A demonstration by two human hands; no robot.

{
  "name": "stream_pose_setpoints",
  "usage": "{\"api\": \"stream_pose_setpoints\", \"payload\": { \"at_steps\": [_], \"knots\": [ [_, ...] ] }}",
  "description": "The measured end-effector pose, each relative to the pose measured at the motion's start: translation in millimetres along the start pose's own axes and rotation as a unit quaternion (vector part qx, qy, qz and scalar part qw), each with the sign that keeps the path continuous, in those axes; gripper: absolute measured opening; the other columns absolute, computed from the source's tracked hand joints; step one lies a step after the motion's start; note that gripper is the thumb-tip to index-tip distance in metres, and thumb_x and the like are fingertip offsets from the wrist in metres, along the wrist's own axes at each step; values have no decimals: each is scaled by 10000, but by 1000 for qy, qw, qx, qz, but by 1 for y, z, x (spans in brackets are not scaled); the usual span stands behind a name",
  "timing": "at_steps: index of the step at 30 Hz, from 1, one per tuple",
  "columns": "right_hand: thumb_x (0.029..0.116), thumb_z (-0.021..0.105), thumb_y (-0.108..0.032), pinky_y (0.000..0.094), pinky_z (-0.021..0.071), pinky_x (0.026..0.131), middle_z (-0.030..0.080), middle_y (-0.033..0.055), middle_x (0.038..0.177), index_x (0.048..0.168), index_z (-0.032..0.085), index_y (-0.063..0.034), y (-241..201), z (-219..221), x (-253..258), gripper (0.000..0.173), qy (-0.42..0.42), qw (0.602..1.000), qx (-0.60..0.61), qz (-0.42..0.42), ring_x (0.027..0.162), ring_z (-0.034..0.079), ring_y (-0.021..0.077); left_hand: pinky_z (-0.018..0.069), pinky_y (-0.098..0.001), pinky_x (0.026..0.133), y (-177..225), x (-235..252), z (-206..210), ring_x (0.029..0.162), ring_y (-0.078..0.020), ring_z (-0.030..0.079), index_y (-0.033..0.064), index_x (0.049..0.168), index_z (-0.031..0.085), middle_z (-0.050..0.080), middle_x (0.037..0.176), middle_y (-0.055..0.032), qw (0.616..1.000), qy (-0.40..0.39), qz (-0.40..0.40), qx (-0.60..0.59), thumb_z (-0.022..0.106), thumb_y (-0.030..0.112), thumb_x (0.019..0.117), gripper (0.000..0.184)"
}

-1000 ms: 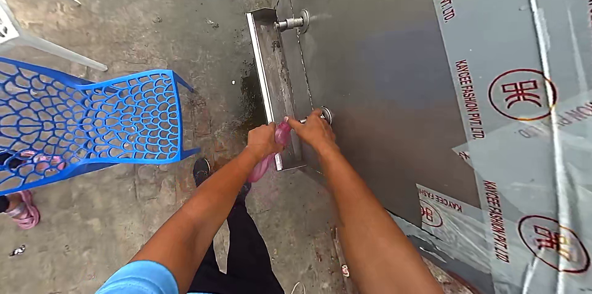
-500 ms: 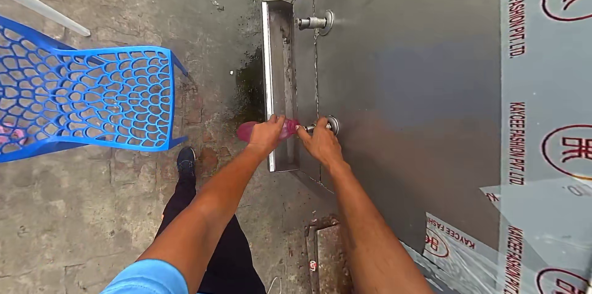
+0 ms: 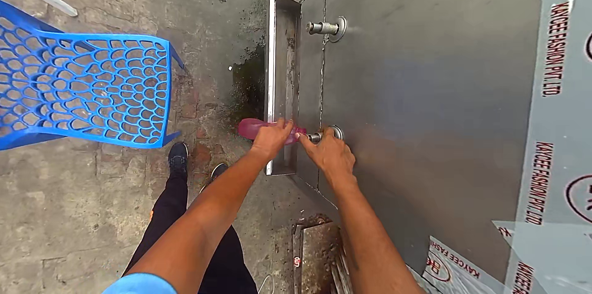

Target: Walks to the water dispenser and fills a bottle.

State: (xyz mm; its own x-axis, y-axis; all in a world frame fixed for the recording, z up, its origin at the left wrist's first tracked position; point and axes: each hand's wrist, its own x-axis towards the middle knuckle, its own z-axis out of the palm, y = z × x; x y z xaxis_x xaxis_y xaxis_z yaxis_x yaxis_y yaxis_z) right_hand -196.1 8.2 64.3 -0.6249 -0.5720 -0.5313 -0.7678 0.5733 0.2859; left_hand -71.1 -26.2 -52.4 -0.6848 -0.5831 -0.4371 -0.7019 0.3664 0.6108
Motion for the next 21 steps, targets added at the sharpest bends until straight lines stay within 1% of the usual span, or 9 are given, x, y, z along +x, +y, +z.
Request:
{"api": "stream_pose_setpoints", "payload": {
  "at_steps": [3,7,10,14,17,19,21],
  "knots": [
    [939,485,-748,608,553,769,706,223,1003,1328,507,-37,-4,9,3,811,-10,1000,18,4,970,707,425,603,-562,738,-1,-1,3,956,-399,716,179,1581,397,486,1523,-189,1000,-13,2,-5,759,117,889,783],
    [991,502,-649,597,560,788,699,223,1011,1316,515,-21,1,9,10,707,-38,998,34,-27,975,706,413,607,-552,734,-3,0,6,948,-387,717,121,1601,362,523,1473,-199,1000,-11,6,-18,763,115,882,823],
    [1010,519,-587,577,563,774,695,206,953,1273,530,-17,4,12,13,628,-31,997,50,-44,932,710,396,610,-537,740,-2,2,4,954,-372,719,78,1585,375,520,1476,-190,1000,-16,5,-15,762,108,880,804],
    [1014,553,-539,590,556,761,687,209,903,1262,529,-13,4,13,14,583,-28,996,67,-47,895,705,409,611,-532,725,-6,4,7,926,-372,719,74,1560,412,522,1467,-192,1000,-13,11,-18,764,86,876,769],
    [1021,542,-537,587,553,745,677,203,890,1259,522,-17,5,14,16,573,-31,996,65,-52,878,699,403,610,-531,716,-12,4,10,936,-374,718,78,1542,441,541,1444,-191,1000,0,20,-23,772,53,855,762],
    [1023,530,-546,584,554,731,673,197,883,1255,521,-24,7,16,17,572,-32,996,59,-52,865,698,394,608,-530,726,-14,2,9,969,-375,713,92,1548,432,536,1455,-180,999,-4,18,-26,780,51,851,781],
    [1019,531,-559,586,556,744,679,199,893,1269,525,-24,6,15,19,590,-35,996,60,-52,874,701,389,610,-528,730,-17,3,7,981,-373,712,96,1546,432,533,1458,-177,1000,-2,16,-27,774,56,858,769]
  ]
}}
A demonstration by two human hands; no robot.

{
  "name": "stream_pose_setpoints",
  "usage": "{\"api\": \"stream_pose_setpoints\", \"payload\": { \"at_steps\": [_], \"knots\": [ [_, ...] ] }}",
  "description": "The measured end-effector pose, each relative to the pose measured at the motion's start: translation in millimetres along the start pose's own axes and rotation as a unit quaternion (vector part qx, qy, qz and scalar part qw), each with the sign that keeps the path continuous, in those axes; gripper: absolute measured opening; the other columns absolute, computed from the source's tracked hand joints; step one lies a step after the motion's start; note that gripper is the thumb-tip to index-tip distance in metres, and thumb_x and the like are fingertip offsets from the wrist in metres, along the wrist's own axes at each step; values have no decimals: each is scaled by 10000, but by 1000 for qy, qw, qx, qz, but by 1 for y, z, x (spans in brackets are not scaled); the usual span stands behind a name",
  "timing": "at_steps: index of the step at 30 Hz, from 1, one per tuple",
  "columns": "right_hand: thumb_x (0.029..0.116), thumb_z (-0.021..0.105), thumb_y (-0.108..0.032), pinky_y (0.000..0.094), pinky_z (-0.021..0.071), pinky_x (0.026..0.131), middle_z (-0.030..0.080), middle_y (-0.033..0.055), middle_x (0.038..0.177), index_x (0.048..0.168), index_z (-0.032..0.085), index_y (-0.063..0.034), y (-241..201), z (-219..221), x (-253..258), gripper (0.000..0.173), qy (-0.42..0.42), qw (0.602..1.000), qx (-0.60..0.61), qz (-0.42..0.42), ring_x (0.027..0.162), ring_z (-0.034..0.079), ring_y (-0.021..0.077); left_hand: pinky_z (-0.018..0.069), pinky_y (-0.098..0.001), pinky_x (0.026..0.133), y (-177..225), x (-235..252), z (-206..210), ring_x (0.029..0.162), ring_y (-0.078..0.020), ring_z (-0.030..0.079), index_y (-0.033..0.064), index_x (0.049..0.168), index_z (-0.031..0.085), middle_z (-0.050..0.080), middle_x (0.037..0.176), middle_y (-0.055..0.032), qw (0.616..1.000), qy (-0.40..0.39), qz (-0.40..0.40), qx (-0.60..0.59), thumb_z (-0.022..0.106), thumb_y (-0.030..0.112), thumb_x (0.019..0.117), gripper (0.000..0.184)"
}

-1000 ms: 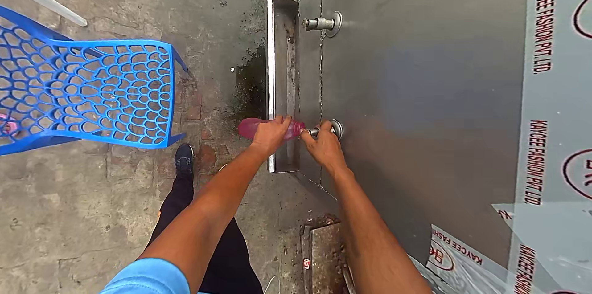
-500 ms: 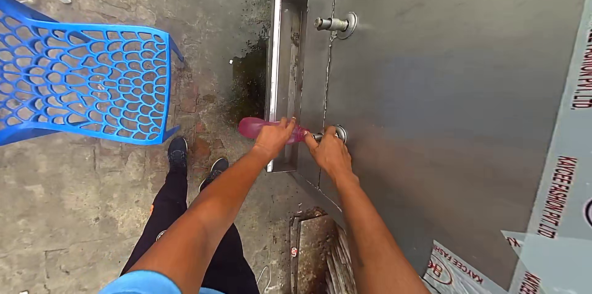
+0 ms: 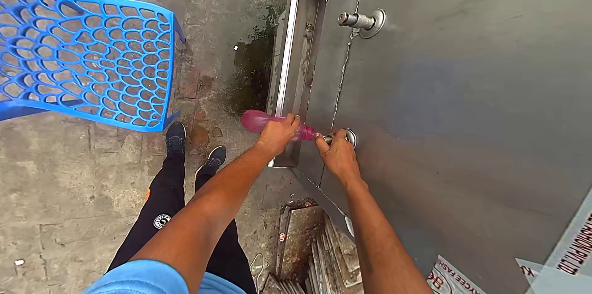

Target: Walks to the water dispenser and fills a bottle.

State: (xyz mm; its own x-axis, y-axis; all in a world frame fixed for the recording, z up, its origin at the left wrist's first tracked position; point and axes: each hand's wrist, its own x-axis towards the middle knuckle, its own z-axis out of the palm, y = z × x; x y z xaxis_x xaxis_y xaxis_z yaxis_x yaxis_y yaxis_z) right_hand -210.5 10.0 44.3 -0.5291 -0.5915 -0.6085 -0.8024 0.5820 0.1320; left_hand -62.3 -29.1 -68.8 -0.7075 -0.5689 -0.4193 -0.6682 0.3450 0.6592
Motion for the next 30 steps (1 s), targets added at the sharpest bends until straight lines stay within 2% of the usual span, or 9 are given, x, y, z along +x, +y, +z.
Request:
{"api": "stream_pose_setpoints", "payload": {
  "at_steps": [4,10,15,22,30],
  "knots": [
    [1018,547,-546,585,550,733,669,195,868,1246,529,-15,-2,-2,-1,578,-1,1000,3,-5,850,693,388,610,-514,691,-1,-1,-1,925,-358,720,101,1536,447,548,1438,-174,1000,18,4,4,755,61,878,727],
    [1026,547,-528,583,546,737,661,203,867,1250,526,-2,-3,-3,-2,571,-6,1000,7,-3,848,688,391,609,-514,712,-2,-3,-2,967,-365,714,109,1551,429,522,1475,-177,1000,11,7,-3,772,71,872,761],
    [1019,557,-527,600,546,738,665,218,873,1255,526,20,-3,-3,-3,596,0,1000,10,-12,849,688,408,611,-530,705,-1,-4,-1,943,-378,717,110,1538,454,538,1460,-183,999,31,4,-20,785,54,853,763],
    [1018,567,-527,586,545,741,658,209,876,1234,530,6,-2,-4,-2,577,-4,1000,9,-7,853,681,401,611,-517,712,3,-4,-4,947,-376,717,102,1539,447,532,1466,-185,1000,26,6,-10,746,55,893,713],
    [1019,551,-545,582,545,731,654,199,864,1216,524,2,1,-2,0,582,-7,1000,9,-15,838,683,390,609,-524,717,4,-5,-2,956,-372,716,103,1558,423,515,1488,-180,1000,18,-1,-5,770,50,866,776]
  ]
}}
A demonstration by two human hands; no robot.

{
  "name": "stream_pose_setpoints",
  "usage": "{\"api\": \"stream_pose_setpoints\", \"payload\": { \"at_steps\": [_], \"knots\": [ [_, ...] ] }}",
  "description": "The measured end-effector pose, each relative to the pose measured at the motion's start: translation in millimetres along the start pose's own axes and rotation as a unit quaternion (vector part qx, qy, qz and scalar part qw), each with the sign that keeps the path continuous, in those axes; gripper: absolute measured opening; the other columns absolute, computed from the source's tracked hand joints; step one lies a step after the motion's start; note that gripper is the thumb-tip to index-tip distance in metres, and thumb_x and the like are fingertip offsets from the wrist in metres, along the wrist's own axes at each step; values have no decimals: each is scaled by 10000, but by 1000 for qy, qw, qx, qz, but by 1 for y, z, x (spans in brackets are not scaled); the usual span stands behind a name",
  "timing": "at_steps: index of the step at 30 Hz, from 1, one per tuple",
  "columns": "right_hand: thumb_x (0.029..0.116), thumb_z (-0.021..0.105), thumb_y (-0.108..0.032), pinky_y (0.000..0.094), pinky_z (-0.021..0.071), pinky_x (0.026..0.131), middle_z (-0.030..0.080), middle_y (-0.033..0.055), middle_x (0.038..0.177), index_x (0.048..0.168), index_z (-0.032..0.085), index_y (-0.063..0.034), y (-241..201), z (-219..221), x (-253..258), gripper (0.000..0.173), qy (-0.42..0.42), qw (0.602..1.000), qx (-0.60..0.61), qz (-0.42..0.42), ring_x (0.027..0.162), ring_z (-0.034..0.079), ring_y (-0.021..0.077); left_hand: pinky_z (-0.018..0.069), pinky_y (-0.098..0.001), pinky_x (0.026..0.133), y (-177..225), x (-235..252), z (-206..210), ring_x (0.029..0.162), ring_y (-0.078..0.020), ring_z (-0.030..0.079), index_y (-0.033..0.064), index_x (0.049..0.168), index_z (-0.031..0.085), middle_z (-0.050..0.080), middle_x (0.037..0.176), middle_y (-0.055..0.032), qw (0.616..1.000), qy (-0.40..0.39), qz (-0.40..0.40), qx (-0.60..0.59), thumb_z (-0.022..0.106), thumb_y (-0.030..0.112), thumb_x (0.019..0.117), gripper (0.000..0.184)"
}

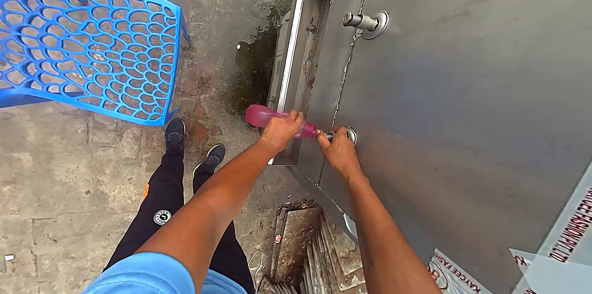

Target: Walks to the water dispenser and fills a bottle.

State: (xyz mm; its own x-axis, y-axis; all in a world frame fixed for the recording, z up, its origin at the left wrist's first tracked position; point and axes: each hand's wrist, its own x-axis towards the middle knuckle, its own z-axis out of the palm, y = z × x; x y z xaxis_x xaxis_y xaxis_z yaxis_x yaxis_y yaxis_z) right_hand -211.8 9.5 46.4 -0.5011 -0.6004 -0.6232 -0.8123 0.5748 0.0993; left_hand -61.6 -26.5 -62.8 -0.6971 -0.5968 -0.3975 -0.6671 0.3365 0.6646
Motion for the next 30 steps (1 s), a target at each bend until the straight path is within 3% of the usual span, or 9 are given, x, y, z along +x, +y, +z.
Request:
{"api": "stream_pose_setpoints", "payload": {
  "at_steps": [9,16,30],
  "knots": [
    [1016,547,-559,571,549,730,653,196,873,1210,509,-11,-2,-1,0,583,-2,1000,-7,10,848,688,382,607,-533,735,4,0,-1,975,-387,712,97,1563,410,513,1485,-190,1000,0,-6,6,755,56,883,763],
    [1011,552,-556,595,549,743,667,209,903,1270,506,1,-3,-3,-2,617,-8,1000,12,12,869,692,395,605,-546,732,6,-2,-3,947,-388,718,106,1575,398,506,1502,-186,1000,2,-19,2,760,86,889,776],
    [1013,541,-574,579,546,743,655,203,898,1206,510,-9,-1,2,3,598,-6,1000,-3,3,874,684,395,612,-529,711,5,-3,0,940,-370,722,108,1559,415,520,1481,-175,999,16,-25,15,766,79,877,768]
  ]
}}
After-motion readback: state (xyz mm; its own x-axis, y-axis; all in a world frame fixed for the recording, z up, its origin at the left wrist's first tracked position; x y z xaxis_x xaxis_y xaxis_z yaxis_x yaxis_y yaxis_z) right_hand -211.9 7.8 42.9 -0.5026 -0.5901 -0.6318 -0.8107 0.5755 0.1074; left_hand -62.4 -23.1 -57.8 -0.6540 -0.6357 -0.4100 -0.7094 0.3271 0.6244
